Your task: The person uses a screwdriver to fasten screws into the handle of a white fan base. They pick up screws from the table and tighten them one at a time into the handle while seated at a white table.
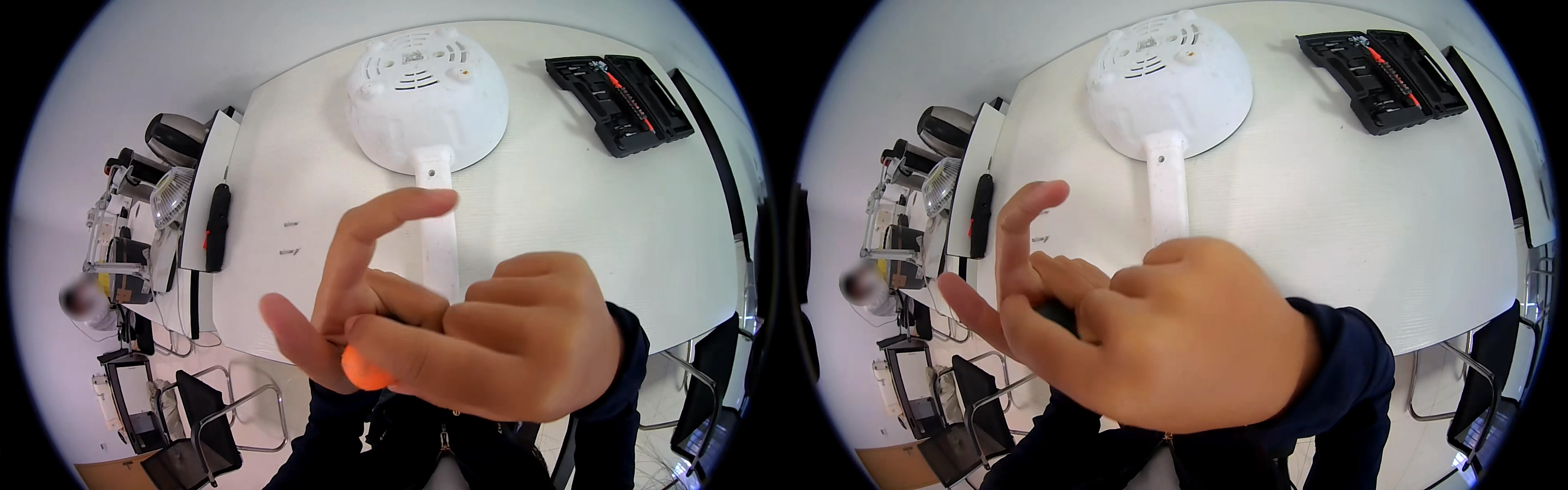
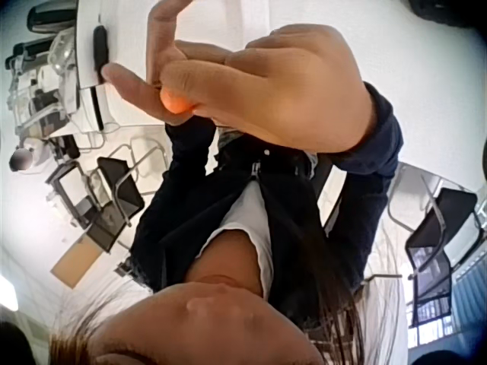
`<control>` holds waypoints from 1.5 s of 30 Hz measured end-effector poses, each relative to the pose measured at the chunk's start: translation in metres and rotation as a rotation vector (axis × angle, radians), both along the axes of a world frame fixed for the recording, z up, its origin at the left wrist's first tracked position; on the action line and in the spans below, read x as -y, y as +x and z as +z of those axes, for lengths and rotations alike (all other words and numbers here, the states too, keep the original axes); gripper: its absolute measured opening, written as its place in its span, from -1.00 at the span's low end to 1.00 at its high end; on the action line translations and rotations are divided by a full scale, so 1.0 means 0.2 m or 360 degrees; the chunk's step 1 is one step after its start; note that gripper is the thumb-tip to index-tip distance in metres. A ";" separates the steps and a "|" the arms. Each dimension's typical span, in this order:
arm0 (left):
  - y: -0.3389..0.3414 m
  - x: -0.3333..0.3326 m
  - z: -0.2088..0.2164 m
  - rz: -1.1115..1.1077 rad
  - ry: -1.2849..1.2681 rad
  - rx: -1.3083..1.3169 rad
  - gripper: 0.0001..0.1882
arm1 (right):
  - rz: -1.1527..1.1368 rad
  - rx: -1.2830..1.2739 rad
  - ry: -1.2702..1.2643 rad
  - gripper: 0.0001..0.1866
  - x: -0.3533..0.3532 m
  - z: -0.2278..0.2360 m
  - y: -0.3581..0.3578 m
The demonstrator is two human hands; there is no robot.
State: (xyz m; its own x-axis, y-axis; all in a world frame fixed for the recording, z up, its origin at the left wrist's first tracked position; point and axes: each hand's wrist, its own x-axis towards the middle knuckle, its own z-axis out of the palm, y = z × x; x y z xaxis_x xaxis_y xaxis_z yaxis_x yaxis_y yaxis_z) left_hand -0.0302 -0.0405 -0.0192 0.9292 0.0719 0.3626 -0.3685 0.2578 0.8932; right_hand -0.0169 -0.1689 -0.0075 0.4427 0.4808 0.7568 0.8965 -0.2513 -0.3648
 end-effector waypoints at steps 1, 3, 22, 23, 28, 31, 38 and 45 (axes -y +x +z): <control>0.01 0.03 -0.01 0.0035 0.0032 -0.0007 -0.10 | -0.0033 -0.0009 -0.0014 -0.71 0.03 -0.02 0.01; 0.00 0.07 -0.05 0.0189 0.0101 -0.0014 -0.10 | -0.0112 -0.0032 -0.0029 -0.75 0.07 -0.04 0.03; 0.02 -0.12 0.02 -0.0723 -0.0088 -0.0082 -0.02 | -0.0112 -0.0046 -0.0241 -0.54 0.02 0.01 -0.05; -0.01 -0.07 0.06 -0.0465 0.0040 -0.0190 -0.09 | -0.0124 -0.0054 -0.0210 -0.53 0.02 0.01 -0.05; -0.02 0.11 -0.01 0.0197 -0.0096 -0.0007 -0.17 | -0.0192 -0.0220 -0.0141 -0.56 0.03 -0.02 -0.02; -0.04 0.12 -0.01 0.0369 -0.0218 0.0186 -0.19 | -0.0160 -0.0254 -0.0165 -0.60 0.02 -0.01 -0.04; 0.01 -0.05 -0.01 -0.0332 0.0081 0.0106 -0.29 | -0.0170 -0.0244 -0.0189 -0.66 0.02 -0.02 -0.03; 0.06 -0.13 0.05 -0.0701 0.0066 -0.0012 -0.28 | -0.0151 -0.0130 -0.0050 -0.61 0.02 -0.02 -0.01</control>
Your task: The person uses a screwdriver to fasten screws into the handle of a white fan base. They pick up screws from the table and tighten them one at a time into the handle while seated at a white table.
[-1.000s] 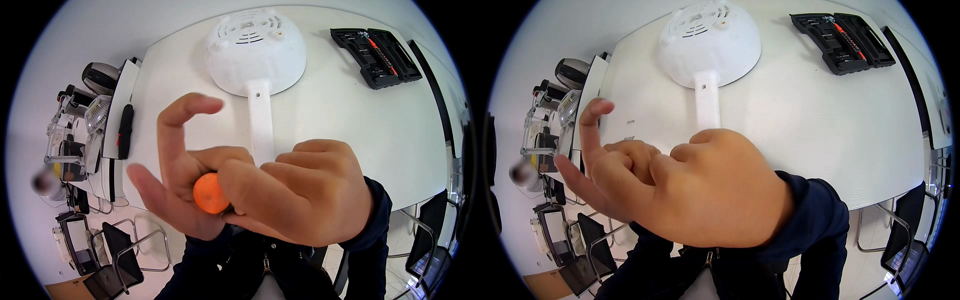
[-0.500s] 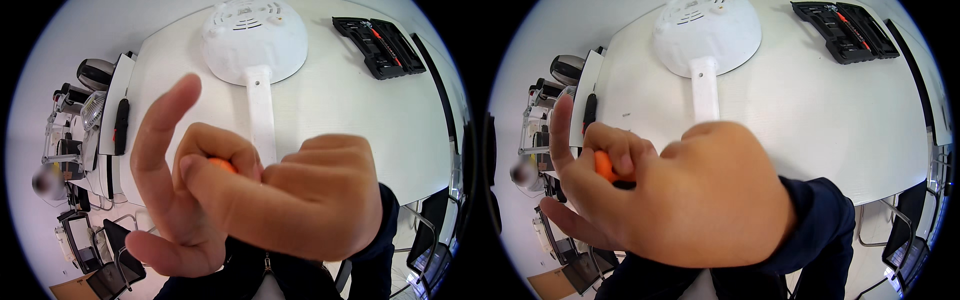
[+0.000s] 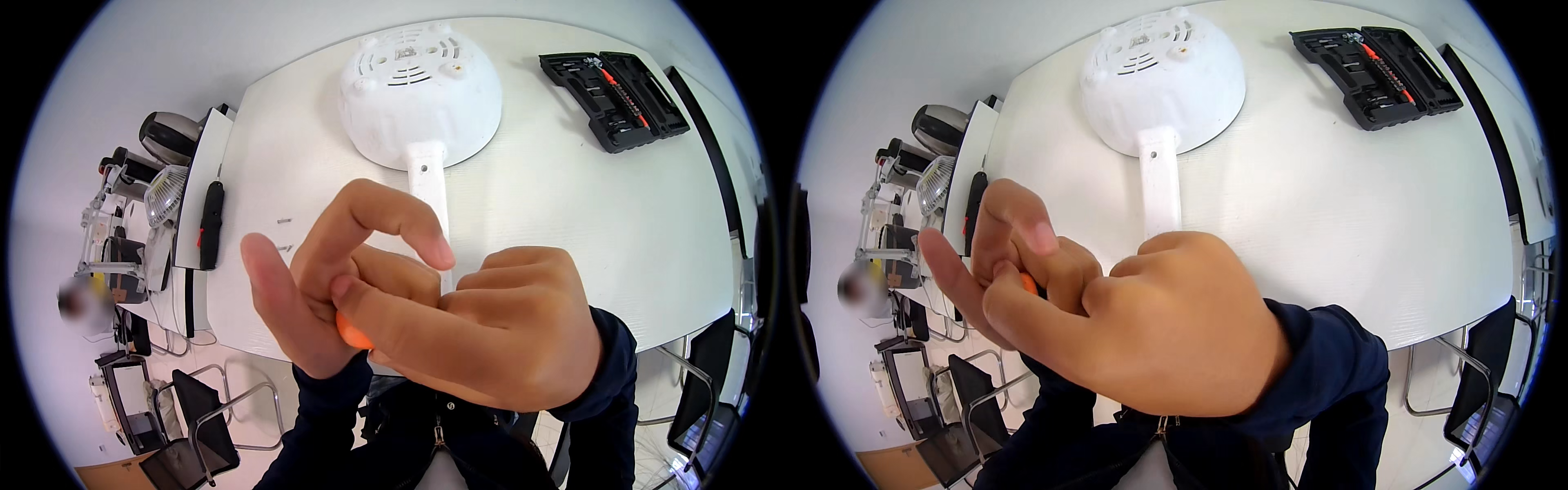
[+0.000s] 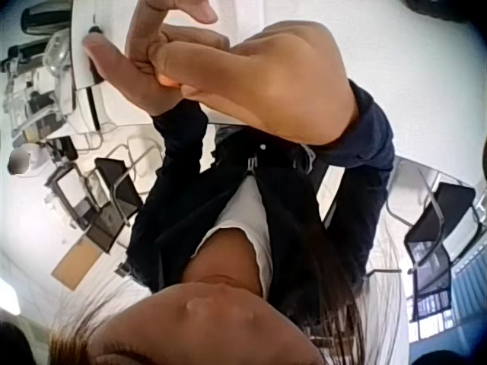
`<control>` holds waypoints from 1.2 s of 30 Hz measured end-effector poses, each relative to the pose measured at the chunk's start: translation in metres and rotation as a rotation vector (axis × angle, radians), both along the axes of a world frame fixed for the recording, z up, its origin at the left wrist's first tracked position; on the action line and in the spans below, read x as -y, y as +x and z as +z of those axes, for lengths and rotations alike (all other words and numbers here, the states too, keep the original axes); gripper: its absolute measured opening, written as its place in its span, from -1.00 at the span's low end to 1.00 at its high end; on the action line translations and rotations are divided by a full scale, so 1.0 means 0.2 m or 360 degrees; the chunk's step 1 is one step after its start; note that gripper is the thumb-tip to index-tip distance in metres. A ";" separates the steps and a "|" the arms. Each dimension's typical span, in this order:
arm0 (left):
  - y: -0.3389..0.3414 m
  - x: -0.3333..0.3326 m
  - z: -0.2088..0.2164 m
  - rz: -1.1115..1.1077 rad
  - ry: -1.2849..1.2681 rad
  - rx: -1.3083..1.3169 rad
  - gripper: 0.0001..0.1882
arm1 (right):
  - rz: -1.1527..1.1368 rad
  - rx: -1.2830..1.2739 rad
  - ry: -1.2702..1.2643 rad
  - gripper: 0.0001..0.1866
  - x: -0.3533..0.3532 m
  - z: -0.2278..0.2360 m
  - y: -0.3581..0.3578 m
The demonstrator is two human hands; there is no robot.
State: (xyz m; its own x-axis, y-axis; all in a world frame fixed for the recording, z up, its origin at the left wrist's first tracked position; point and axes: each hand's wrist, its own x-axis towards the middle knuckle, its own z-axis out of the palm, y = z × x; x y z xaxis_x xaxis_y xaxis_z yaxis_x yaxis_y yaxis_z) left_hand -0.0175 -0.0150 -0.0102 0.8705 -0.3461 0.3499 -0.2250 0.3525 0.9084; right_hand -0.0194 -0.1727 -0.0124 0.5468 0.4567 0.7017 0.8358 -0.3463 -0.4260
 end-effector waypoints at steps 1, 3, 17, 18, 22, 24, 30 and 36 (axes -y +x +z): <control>0.00 0.00 -0.01 0.0024 0.0025 0.0032 -0.25 | -0.0025 0.0035 -0.0012 -0.59 0.00 -0.01 0.00; 0.00 0.03 -0.03 0.0209 0.0038 0.0149 -0.21 | -0.0085 0.0065 -0.0067 -0.56 0.01 0.00 0.00; -0.13 0.15 -0.04 0.0808 -0.0489 0.0047 -0.10 | -0.0046 -0.0005 -0.0128 -0.64 -0.02 0.02 -0.06; -0.13 0.14 -0.05 0.0762 -0.0535 0.0059 -0.08 | -0.0032 -0.0021 -0.0123 -0.63 -0.03 0.02 -0.06; -0.11 0.09 -0.08 0.0495 -0.0516 0.0110 -0.01 | 0.0026 -0.0036 -0.0144 -0.58 -0.02 0.03 -0.05; -0.12 0.09 -0.06 0.0536 -0.0381 0.0048 0.01 | 0.0025 -0.0039 -0.0154 -0.57 -0.02 0.04 -0.05; -0.11 0.04 -0.05 0.0342 -0.0118 0.0088 0.04 | 0.0017 0.0020 -0.0080 -0.55 -0.02 0.03 -0.05; -0.14 0.05 -0.07 0.0344 -0.0265 0.0096 0.05 | 0.0165 0.0024 -0.0112 -0.54 0.00 0.01 -0.04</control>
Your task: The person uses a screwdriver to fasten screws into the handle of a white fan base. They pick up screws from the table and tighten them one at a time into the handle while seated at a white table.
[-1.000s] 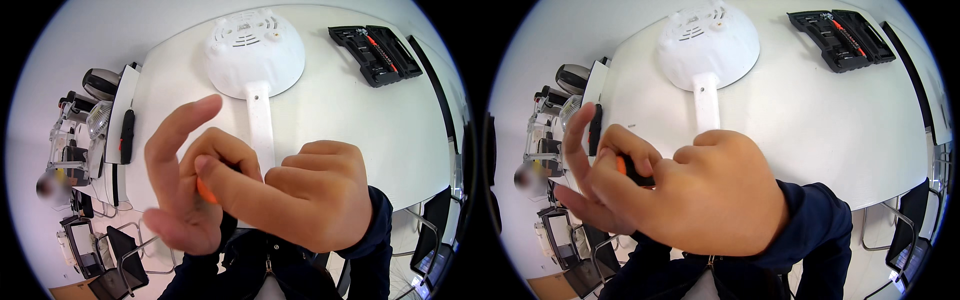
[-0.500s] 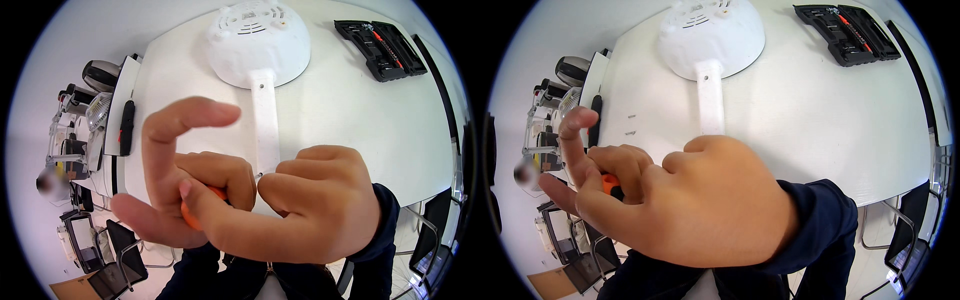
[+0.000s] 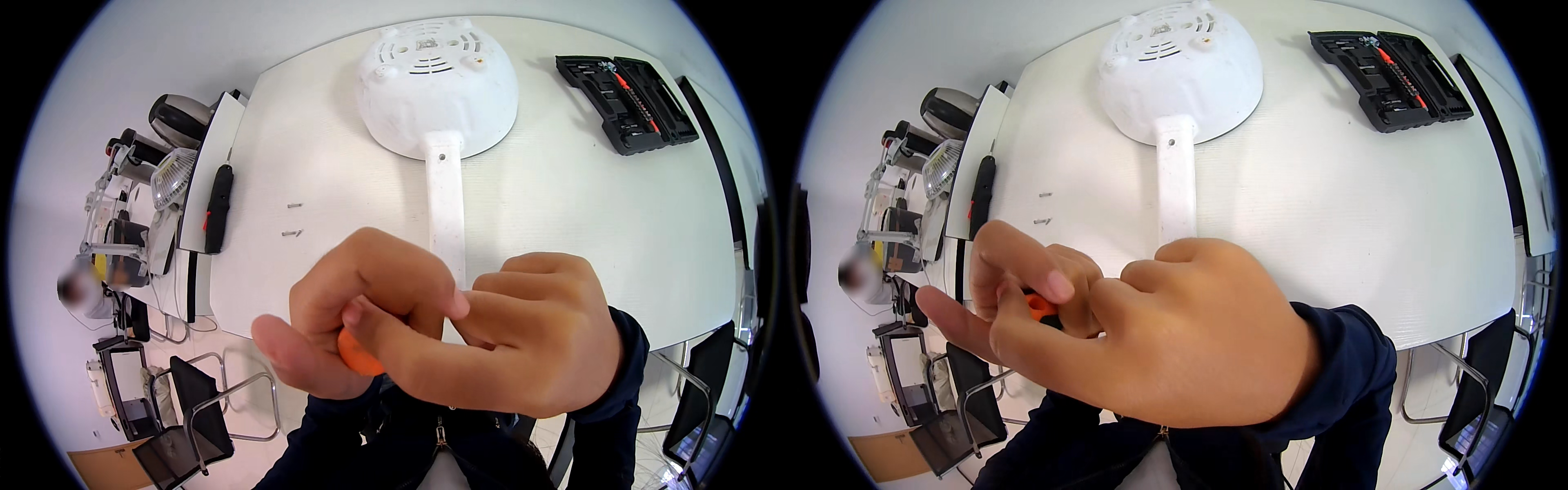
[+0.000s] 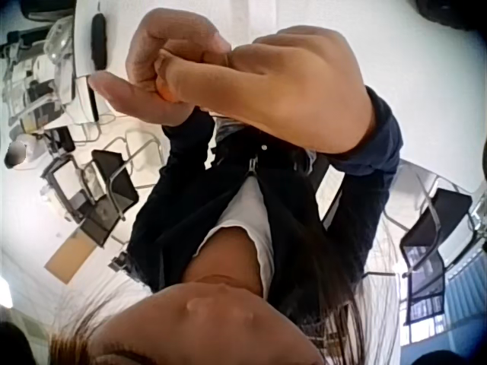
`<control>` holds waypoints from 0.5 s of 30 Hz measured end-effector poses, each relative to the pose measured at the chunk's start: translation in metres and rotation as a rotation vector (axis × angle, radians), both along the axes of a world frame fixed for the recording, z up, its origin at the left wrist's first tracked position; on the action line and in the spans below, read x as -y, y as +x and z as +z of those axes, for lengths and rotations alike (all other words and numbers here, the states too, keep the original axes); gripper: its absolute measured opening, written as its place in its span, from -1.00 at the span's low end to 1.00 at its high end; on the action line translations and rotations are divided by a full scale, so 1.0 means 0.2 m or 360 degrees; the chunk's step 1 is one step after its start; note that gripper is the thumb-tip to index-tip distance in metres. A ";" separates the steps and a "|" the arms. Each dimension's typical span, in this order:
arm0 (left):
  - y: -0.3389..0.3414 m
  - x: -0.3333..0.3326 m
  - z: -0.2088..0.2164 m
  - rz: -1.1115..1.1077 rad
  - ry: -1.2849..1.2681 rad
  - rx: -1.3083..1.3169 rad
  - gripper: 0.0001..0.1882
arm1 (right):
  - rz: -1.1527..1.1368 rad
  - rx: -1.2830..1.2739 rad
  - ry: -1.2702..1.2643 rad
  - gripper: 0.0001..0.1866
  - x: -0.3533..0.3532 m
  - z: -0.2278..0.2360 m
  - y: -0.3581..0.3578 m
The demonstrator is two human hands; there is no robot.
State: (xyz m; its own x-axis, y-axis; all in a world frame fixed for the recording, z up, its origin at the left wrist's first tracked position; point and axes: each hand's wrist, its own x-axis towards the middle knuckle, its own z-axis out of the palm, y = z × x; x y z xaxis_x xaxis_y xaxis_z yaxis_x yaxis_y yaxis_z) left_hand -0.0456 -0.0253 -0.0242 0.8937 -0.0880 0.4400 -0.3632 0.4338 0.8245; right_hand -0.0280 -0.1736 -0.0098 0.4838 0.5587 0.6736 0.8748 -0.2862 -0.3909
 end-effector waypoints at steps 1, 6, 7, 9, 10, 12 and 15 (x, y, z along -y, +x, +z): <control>-0.01 0.00 0.00 -0.0012 0.0002 -0.0012 0.05 | 0.0003 0.0009 0.0024 -0.54 0.00 -0.01 0.00; -0.01 -0.03 0.00 -0.0154 0.0041 -0.0104 0.02 | 0.0038 -0.0028 0.0189 -0.60 -0.03 0.00 0.00; -0.01 -0.05 0.01 -0.0221 0.0088 -0.0095 -0.01 | 0.0075 -0.0069 0.0290 -0.61 -0.06 -0.03 0.00; 0.02 -0.09 0.02 -0.0312 0.0338 -0.0021 -0.07 | 0.0155 -0.0137 0.0292 -0.63 -0.06 -0.02 -0.01; 0.02 -0.09 0.02 -0.0285 0.0489 -0.0007 -0.07 | 0.0207 -0.0180 0.0198 -0.63 -0.03 -0.01 0.01; 0.01 -0.08 0.02 0.0064 0.0762 0.0003 0.02 | 0.0265 -0.0251 0.0028 -0.63 0.01 0.01 0.02; -0.02 0.06 0.00 0.0652 0.0777 0.0066 0.04 | 0.0196 -0.0292 -0.0057 -0.64 0.05 0.03 0.02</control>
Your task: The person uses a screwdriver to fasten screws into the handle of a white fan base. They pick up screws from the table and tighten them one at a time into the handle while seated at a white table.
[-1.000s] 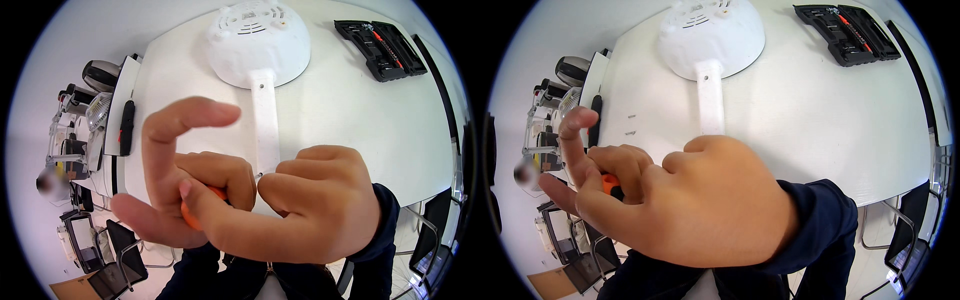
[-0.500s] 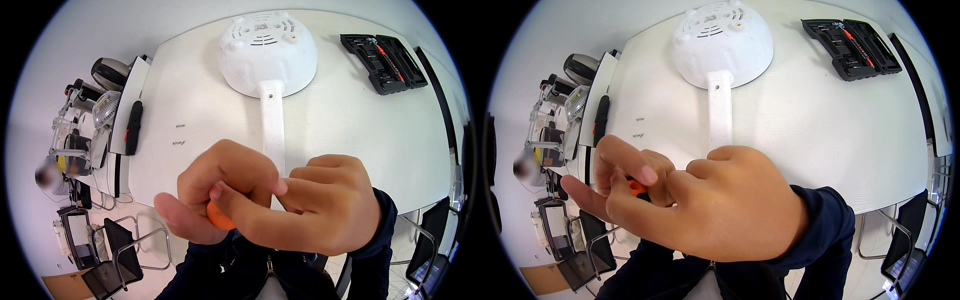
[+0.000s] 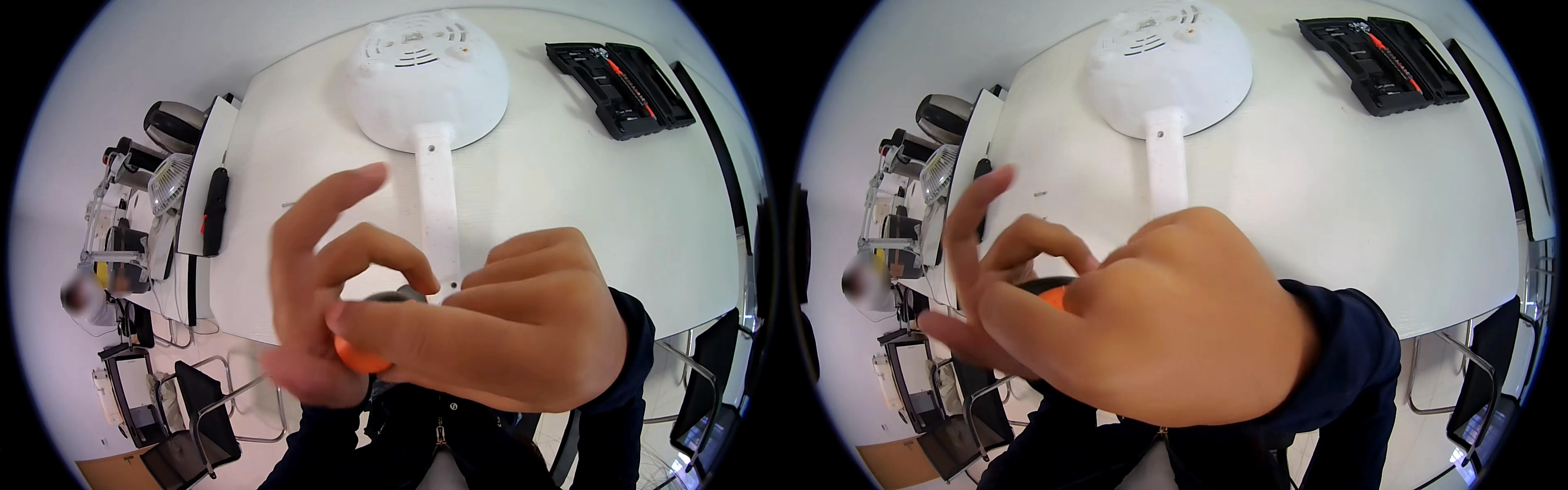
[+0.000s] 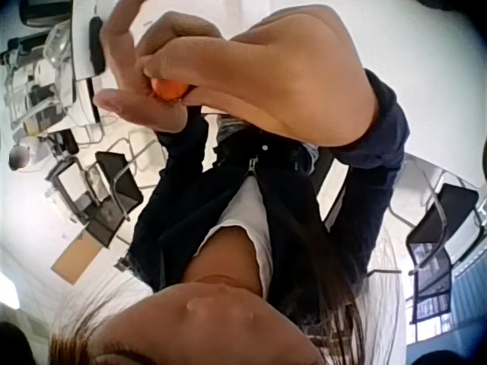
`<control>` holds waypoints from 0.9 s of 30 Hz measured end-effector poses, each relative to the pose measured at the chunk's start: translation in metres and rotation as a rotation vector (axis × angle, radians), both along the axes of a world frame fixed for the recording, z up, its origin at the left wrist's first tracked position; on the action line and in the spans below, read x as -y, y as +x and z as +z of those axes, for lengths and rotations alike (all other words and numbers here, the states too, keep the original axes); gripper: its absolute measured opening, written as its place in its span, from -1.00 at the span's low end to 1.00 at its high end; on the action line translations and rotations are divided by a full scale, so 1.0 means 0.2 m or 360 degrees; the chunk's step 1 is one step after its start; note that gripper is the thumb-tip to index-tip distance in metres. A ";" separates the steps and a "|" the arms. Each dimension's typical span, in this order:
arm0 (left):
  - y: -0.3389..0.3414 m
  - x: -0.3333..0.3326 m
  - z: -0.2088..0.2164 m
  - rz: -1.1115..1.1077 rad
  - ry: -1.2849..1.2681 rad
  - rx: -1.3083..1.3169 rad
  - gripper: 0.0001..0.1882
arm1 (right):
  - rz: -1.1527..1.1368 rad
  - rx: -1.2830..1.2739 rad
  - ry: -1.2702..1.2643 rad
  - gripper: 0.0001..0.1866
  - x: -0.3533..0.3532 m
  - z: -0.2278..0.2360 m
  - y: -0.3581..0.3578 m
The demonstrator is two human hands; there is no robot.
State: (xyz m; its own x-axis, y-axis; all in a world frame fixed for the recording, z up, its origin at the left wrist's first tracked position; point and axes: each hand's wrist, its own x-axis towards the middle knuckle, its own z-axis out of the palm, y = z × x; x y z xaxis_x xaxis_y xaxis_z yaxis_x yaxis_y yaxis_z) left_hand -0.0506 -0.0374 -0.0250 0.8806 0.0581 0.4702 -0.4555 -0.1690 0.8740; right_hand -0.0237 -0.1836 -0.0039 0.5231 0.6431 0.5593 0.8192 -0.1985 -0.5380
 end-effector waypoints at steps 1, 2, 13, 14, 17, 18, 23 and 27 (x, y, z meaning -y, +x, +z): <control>0.00 0.02 0.00 0.0064 -0.0079 0.0056 0.02 | -0.0034 0.0019 0.0079 -0.65 -0.02 -0.02 0.01; 0.00 0.04 -0.01 0.0127 -0.0154 0.0111 0.00 | -0.0067 0.0042 0.0131 -0.65 -0.03 -0.03 0.01; 0.15 -0.11 -0.09 -0.1070 -0.0773 0.0180 0.16 | -0.0174 0.0254 0.0357 -0.67 -0.09 -0.06 -0.01; 0.16 -0.12 -0.10 -0.1024 -0.0678 0.0184 0.15 | -0.0181 0.0221 0.0357 -0.68 -0.10 -0.05 -0.02; 0.14 -0.03 -0.06 -0.0379 -0.0409 0.0169 0.11 | -0.0217 0.0138 0.0412 -0.69 -0.09 -0.03 -0.01; 0.12 0.03 -0.04 -0.0076 -0.0315 0.0155 0.09 | -0.0223 0.0143 0.0360 -0.71 -0.09 -0.03 -0.01; 0.06 -0.01 -0.08 0.0120 -0.0021 0.0339 0.04 | -0.0236 0.0205 0.0271 -0.74 -0.07 -0.10 0.03; 0.07 0.02 -0.09 0.0150 -0.0230 0.0213 0.03 | -0.0414 0.0266 0.0531 -0.72 -0.14 -0.09 0.03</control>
State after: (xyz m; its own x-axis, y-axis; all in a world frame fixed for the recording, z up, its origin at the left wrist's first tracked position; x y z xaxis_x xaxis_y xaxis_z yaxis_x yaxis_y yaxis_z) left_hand -0.0367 -0.0414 -0.0436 0.7983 0.2125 0.5636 -0.5575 -0.0934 0.8249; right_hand -0.0170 -0.1561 -0.0212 0.5283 0.2724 0.8042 0.8461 -0.2475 -0.4720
